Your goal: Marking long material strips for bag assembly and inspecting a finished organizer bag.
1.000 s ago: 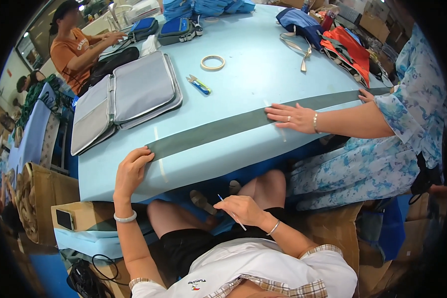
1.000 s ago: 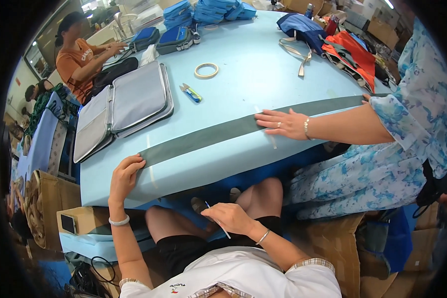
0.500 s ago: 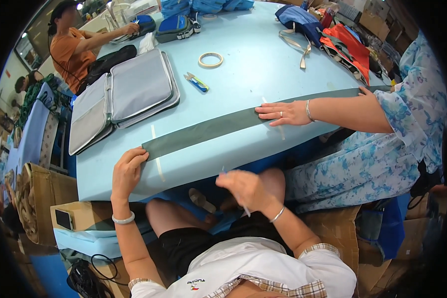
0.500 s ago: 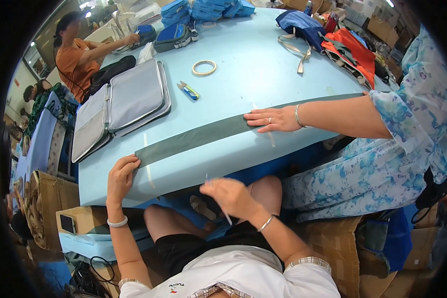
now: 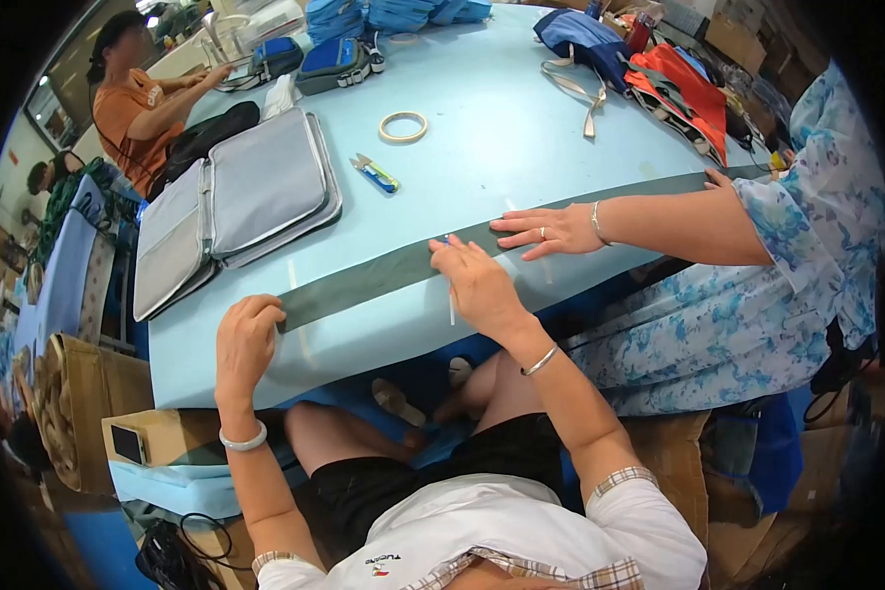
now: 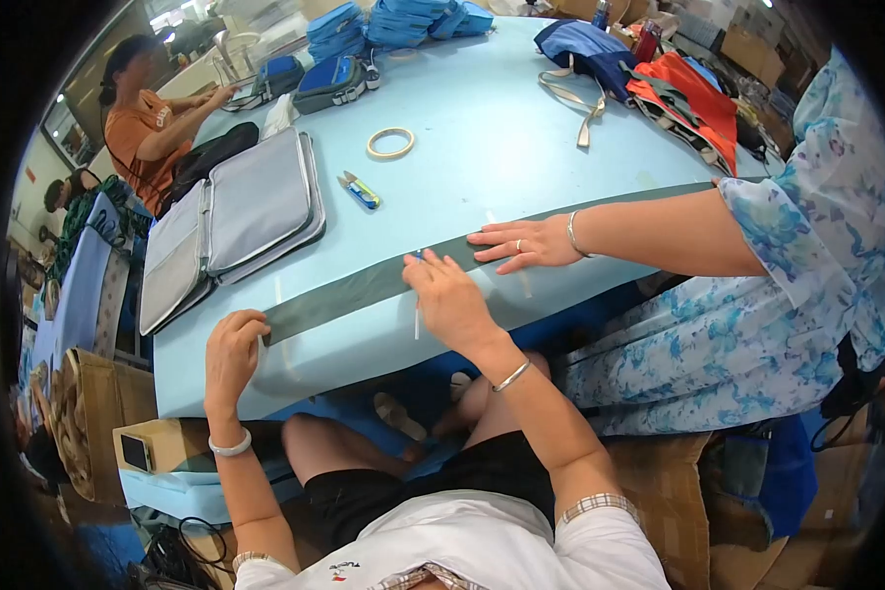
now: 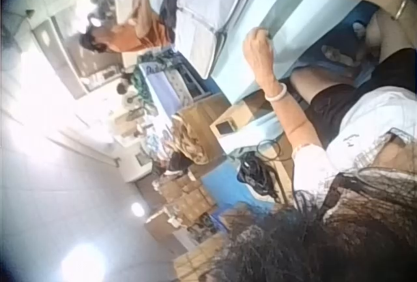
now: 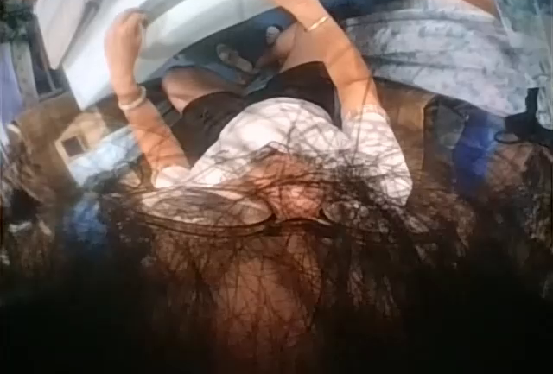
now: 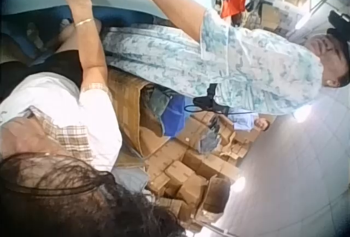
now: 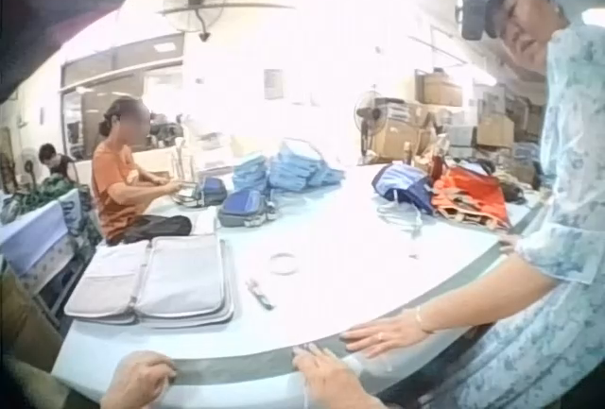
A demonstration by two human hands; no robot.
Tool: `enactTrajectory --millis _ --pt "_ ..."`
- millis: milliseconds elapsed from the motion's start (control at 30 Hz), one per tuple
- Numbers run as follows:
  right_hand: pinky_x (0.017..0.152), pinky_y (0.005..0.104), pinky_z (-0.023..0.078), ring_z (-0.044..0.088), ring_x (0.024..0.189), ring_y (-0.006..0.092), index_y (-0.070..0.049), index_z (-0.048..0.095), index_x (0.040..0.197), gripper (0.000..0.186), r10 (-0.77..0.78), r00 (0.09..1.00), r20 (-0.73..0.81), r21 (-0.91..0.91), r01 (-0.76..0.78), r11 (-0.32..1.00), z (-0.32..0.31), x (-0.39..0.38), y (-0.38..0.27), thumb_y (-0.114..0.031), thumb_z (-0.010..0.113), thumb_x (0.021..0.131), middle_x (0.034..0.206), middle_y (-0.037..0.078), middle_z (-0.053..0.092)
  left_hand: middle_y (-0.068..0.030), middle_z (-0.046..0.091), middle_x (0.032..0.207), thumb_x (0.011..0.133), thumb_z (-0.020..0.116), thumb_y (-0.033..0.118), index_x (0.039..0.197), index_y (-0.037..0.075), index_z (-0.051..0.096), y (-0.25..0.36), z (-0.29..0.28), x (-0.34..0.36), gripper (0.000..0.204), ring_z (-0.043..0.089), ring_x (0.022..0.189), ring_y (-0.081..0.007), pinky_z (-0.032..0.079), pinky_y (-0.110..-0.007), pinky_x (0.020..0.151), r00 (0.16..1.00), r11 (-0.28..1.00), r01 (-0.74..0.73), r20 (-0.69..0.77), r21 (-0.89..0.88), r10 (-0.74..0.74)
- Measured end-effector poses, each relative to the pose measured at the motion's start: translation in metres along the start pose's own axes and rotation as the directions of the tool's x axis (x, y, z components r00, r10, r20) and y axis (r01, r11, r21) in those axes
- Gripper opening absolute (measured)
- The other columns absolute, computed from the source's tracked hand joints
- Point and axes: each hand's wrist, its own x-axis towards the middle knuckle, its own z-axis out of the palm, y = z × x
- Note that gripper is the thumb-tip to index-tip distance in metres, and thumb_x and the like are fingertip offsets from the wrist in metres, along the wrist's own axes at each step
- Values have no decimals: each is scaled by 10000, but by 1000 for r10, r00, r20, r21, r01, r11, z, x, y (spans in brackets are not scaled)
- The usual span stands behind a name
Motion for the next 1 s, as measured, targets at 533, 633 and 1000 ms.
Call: enactTrajectory --millis 533,633,1000 --pt "873 363 557 699 992 303 2 630 1126 189 50 981 -186 266 2 964 -121 -57 -18 31 545 959 1122 176 704 -198 590 1286 941 632 155 1374 19 486 199 114 167 476 589 1154 -369 493 -422 973 977 770 -211 -120 -602 174" --pt "838 337 553 683 899 279 -4 658 1145 199 153 979 -138 292 -108 950 -125 -66 0 -22 556 975 1072 164 681 -176 588 1295 916 637 119 1325 -11 517 197 129 163 446 587 1154 -335 494 -392 978 983 809 -174 -49 -562 178" --pt "751 245 566 704 832 138 45 649 1050 130 481 876 42 701 -369 610 -105 -5 113 -53 593 985 946 80 717 -83 589 1373 959 594 243 1280 41 613 197 136 171 380 564 1146 -261 460 -359 1002 961 926 -257 30 -275 276"
